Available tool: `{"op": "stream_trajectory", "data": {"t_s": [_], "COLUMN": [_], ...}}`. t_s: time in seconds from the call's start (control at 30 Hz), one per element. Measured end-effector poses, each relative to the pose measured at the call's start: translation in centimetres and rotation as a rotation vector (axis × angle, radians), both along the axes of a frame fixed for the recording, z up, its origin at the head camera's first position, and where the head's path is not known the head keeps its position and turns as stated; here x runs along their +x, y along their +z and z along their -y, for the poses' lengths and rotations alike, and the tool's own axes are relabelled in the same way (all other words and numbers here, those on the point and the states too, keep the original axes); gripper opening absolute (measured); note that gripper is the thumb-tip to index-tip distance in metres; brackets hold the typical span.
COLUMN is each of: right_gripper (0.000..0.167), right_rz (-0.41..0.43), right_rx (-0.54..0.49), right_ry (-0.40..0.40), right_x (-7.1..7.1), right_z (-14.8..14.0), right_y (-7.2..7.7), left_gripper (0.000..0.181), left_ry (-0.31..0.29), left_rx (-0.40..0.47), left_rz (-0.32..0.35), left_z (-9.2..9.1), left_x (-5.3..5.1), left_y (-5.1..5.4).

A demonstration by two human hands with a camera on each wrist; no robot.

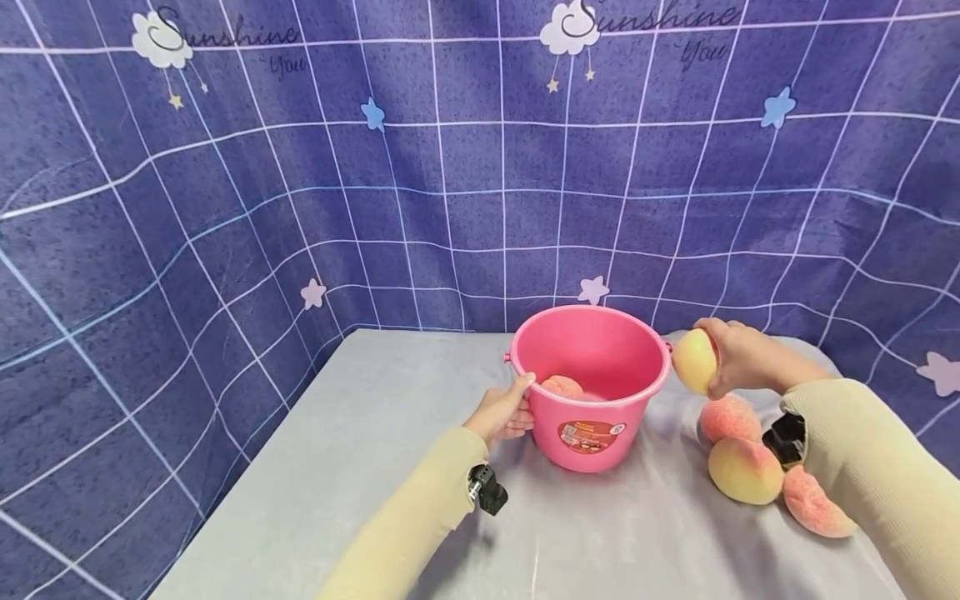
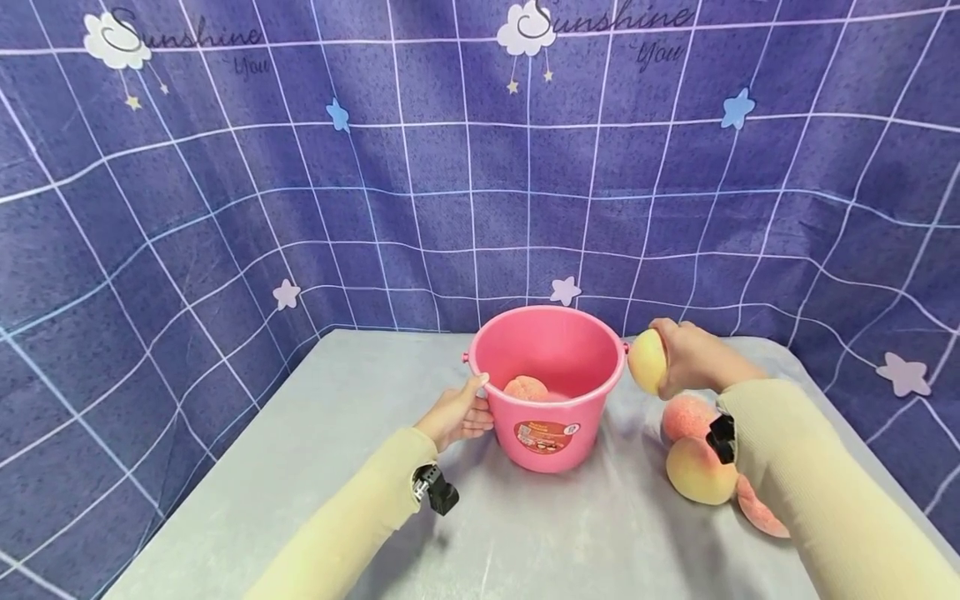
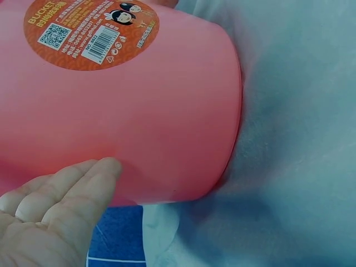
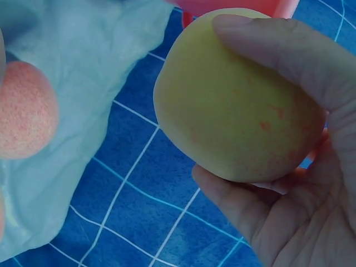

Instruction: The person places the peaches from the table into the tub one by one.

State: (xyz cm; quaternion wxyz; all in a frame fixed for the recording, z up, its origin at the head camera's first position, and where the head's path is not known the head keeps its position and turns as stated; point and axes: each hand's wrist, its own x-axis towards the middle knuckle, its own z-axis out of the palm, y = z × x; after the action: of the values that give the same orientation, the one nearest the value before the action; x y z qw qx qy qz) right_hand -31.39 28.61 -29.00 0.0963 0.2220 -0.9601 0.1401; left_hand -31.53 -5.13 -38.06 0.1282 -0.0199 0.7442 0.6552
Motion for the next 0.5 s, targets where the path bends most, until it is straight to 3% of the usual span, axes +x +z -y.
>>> {"op": "stream_trajectory", "data": {"t_s": [0.3,0.5], "right_gripper": [0.085,0.089], "right_rz": [-0.038,-0.02], "right_rx": [-0.065,-0.124], "right_ry": [-0.016,-0.026], "right_x": [0.3,0.4], "right_z": [-0.2,0.5], "right_y": [1.0,1.5], "left_gripper": [0.075,0.075], "left_ry": [-0.01,-0.012], "left_rx": [-0.017,-0.033], "left_rz": [-0.009,-0.008], "left_z": [0.0,0.1], "left_x": [0.1,0.1], "left_y": [0.1,0.2]}}
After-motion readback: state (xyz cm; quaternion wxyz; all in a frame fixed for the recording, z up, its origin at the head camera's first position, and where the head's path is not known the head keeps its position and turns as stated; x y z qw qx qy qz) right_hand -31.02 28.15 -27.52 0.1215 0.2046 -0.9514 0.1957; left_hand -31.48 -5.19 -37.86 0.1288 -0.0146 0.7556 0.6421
